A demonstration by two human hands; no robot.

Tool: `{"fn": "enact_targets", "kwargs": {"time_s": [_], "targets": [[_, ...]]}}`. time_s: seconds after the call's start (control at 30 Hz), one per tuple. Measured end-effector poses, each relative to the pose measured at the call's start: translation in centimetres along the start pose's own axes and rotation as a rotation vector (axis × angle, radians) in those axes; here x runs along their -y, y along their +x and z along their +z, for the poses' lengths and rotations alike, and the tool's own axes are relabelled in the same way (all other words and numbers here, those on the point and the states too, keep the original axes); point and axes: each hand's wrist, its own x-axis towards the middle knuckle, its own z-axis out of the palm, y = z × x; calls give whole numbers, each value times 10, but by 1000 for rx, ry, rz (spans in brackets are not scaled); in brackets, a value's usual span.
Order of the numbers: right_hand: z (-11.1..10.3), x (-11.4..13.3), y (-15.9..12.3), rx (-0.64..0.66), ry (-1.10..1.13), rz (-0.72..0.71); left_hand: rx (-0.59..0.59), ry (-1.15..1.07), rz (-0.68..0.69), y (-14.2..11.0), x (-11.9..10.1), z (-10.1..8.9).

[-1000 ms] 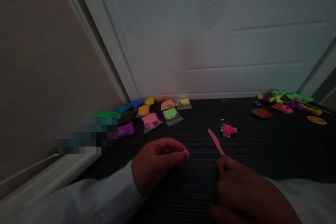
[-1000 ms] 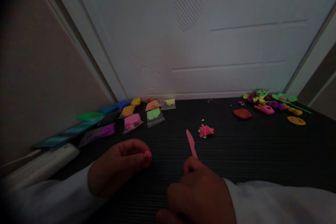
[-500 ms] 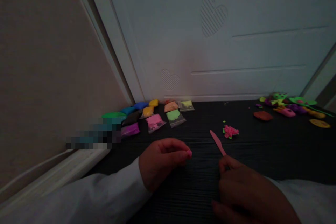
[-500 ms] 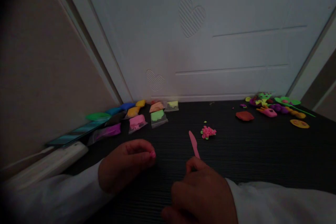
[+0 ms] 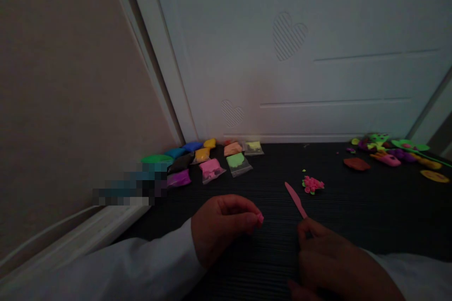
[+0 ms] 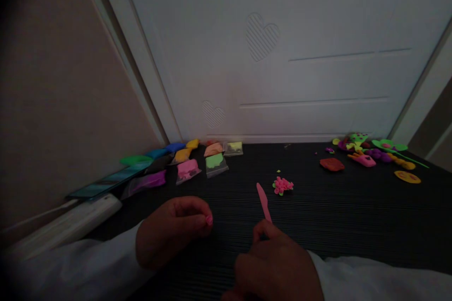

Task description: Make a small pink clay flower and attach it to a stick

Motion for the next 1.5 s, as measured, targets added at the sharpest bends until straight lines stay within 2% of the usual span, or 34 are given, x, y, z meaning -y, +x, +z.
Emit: {"fn": "enact_targets", "kwargs": {"time_s": [0.1, 0.27, 0.47, 0.67, 0.83, 1.03, 1.1, 1.23, 1.4, 1.5], "targets": [[1, -3, 2, 80, -26, -4, -12, 25, -6, 0, 0, 0], [4, -4, 3, 45, -52, -54, -28, 42, -3, 0, 0, 0], [0, 1, 3, 64, -80, -13, -20, 41, -4, 0, 0, 1], [1, 1, 4, 10, -40, -41, 11, 42, -2, 0, 0, 0], [3, 1, 1, -74, 19, -40, -19, 33, -21, 0, -1, 1], [1, -1, -4, -86, 62, -104, -11, 2, -28, -1, -2, 2], [-2, -2, -3, -97, 92, -86, -14, -9, -40, -2, -2, 2], [-10, -4, -3, -212, 183, 27, 4, 5, -31, -3, -2, 2], [-13, -11, -7, -242, 347, -45, 32, 37, -12, -3, -3, 2], [-16, -12, -8, -227, 402, 26, 31, 40, -33, -4, -4, 3]]}}
